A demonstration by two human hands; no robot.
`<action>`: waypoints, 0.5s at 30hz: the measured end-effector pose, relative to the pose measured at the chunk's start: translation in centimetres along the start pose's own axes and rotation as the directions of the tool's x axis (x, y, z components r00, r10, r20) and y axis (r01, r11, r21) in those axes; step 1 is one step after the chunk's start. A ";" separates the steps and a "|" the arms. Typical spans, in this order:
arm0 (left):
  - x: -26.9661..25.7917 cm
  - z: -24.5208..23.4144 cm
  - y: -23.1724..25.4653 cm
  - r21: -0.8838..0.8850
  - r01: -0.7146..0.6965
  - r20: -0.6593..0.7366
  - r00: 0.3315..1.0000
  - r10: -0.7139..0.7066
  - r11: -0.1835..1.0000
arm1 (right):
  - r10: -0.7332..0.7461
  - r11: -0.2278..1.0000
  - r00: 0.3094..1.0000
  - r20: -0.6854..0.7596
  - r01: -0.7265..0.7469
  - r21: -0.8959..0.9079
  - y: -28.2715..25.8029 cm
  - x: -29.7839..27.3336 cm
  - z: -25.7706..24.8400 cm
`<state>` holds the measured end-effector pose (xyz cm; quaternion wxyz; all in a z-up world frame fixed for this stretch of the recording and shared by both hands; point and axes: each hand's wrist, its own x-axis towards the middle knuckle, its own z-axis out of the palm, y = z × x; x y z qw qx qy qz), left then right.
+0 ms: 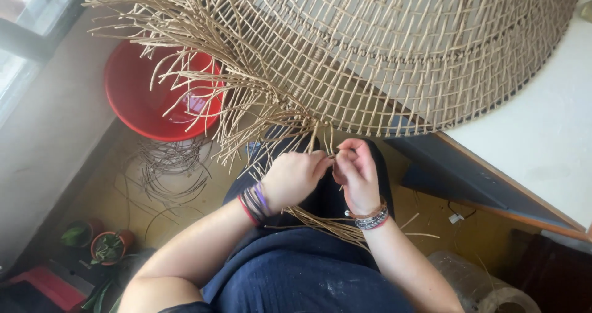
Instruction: Weaving thin wicker strands into a large conical structure, likely a lampshade or basket.
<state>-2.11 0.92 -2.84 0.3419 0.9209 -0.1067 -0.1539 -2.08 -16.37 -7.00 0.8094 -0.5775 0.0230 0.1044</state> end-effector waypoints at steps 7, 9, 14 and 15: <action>3.5 -0.6 -1.3 -0.997 -0.042 -0.053 0.975 -0.217 0.057 | 0.103 0.994 0.993 -0.056 -0.102 0.027 5.8 1.9 -3.1; 3.9 -2.5 -0.4 -0.984 -0.134 -0.096 0.956 -0.278 -0.120 | 0.099 0.986 0.985 -0.141 -0.116 -0.120 7.2 2.5 -4.2; 4.6 -3.2 0.2 -0.961 -0.212 -0.170 0.958 -0.229 -0.175 | 0.059 0.976 0.970 -0.237 -0.105 -0.188 9.7 4.9 -5.7; 4.8 -3.1 0.4 -0.953 -0.242 -0.200 0.954 -0.222 -0.182 | 0.044 0.968 0.972 -0.232 -0.099 -0.229 9.6 5.6 -5.9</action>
